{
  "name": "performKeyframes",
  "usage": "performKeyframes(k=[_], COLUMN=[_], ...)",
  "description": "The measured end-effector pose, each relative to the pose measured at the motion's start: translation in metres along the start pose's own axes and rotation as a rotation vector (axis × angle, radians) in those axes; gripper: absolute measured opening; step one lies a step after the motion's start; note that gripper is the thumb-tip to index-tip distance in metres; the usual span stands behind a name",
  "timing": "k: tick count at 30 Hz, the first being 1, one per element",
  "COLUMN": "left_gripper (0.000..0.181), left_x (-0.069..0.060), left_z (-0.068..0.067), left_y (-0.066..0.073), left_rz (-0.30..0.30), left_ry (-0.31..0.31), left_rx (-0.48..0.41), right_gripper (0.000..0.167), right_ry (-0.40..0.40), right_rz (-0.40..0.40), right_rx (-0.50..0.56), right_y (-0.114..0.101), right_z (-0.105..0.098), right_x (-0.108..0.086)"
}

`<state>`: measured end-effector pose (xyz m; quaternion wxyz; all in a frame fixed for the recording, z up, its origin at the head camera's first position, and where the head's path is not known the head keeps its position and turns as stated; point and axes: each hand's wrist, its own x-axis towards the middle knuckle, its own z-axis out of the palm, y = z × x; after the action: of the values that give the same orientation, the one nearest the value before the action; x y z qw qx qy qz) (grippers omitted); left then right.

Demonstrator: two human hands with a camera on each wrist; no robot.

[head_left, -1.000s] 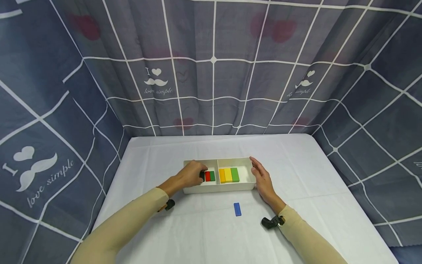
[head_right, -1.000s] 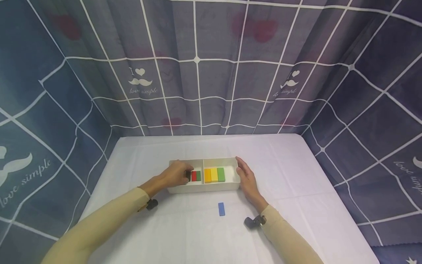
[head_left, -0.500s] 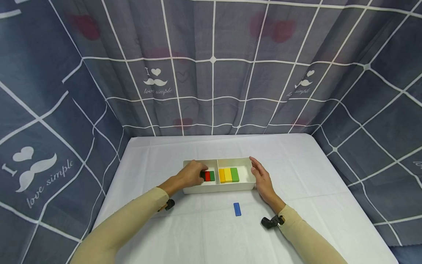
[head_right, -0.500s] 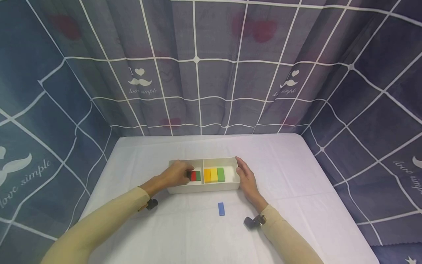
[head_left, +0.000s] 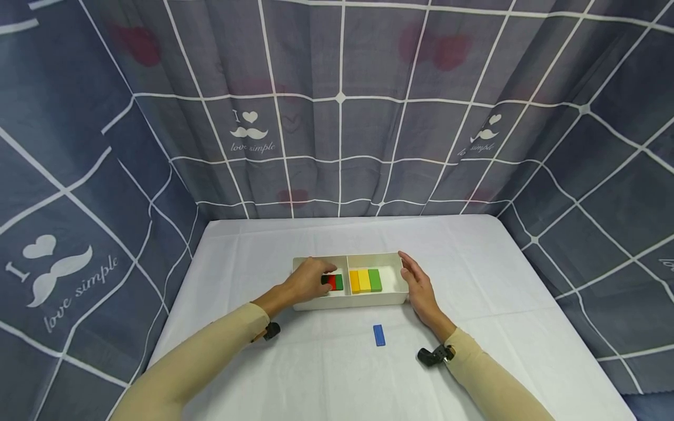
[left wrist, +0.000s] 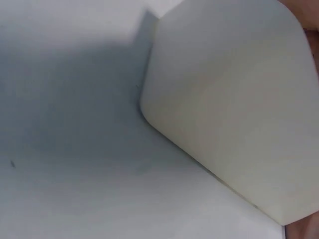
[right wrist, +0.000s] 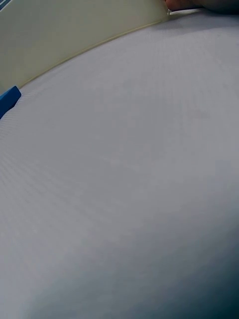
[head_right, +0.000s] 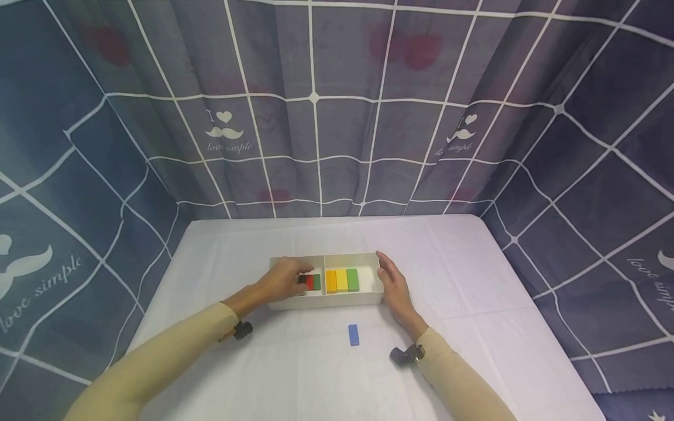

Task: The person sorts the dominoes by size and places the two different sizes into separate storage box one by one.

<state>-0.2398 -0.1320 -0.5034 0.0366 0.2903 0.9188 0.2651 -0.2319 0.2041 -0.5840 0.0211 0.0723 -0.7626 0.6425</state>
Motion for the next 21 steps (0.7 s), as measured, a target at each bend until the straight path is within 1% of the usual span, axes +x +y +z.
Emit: performKeyframes(k=[3,8,14,21], left_gripper=[0.048,0.049,0.049,0.05], left_x=[0.0,0.001,-0.001,-0.006], left_z=[0.001,0.003,0.003,0.003], left_y=[0.005,0.014,0.026,0.041], left_rz=[0.005,0.025,0.058,0.072], left_ry=[0.014,0.068,0.134,0.148], left_rx=[0.0,0.004,-0.025,-0.07], right_gripper=[0.05,0.05,0.05,0.05], right_ry=[0.002,0.008,0.002,-0.001], right_rz=[0.003,0.009,-0.003,-0.004], right_rx=[-0.001,0.003,0.007,0.003], right_y=[0.0,-0.002,0.0,0.0], right_z=[0.0,0.001,0.0,0.0], right_x=[0.0,-0.001,-0.001,-0.002])
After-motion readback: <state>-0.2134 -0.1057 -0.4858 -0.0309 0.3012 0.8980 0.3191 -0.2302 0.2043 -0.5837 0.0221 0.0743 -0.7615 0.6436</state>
